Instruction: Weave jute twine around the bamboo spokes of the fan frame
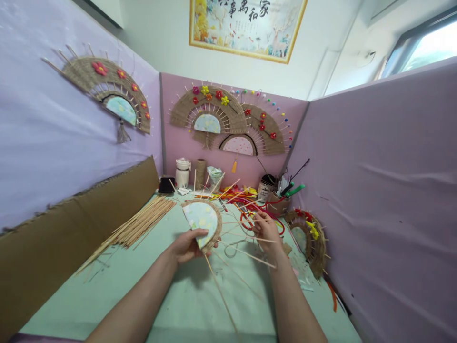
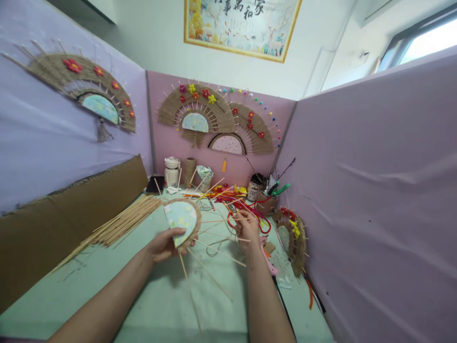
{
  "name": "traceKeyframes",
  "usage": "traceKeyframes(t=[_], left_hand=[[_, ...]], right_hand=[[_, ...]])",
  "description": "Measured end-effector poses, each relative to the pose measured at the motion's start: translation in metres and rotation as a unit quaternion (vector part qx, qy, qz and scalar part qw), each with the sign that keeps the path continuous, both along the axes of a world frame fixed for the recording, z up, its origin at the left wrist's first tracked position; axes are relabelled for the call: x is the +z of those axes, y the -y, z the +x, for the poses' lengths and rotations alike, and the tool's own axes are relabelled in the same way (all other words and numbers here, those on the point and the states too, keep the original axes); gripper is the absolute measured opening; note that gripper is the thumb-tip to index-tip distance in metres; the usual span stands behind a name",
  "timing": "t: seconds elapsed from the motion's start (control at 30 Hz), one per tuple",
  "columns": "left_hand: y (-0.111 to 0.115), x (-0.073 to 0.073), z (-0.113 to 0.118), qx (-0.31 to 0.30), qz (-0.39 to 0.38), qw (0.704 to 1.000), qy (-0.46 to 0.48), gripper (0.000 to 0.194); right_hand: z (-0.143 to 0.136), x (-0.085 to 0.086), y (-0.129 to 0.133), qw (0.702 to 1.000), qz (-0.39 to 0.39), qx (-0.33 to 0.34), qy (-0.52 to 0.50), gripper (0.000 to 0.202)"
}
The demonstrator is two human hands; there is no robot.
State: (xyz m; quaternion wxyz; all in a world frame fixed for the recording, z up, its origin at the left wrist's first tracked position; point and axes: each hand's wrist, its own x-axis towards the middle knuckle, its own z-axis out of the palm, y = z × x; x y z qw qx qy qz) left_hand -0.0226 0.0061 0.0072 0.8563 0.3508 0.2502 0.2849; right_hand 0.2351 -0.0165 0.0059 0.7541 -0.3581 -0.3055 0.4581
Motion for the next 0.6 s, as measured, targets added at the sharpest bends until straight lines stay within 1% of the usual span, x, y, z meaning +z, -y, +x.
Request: traceKeyframes(t=[0.1,0.2,0.3,0.43,0.6], left_hand=[[0.006,-0.005,0.002,-0.082,0.014,0.996,0.017,0.033],[0.012,-0.008,0.007,-0.132,0.043,0.989,0.040,0.031],[0.016,-0.006,0.011,-0.149,0.063,0.985,0.051,0.037],[0.016,-0.002,0.011,-0.152,0.070,0.984,0.060,0.039],[0.015,-0.001,0.009,-0.167,0.083,0.980,0.062,0.043]], right_hand=[[-0.009,-0.005,-0.004,1.000,-0.016,0.001,0.008,0.031],[-0.017,-0.007,-0.005,1.000,-0.014,-0.008,0.016,0.028],[-0.020,-0.007,-0.005,1.000,0.008,-0.026,0.013,0.026],[-0.020,-0.005,-0.003,0.999,0.017,-0.047,0.019,0.025],[-0.023,-0.004,-0.001,0.999,0.011,-0.027,0.015,0.028]])
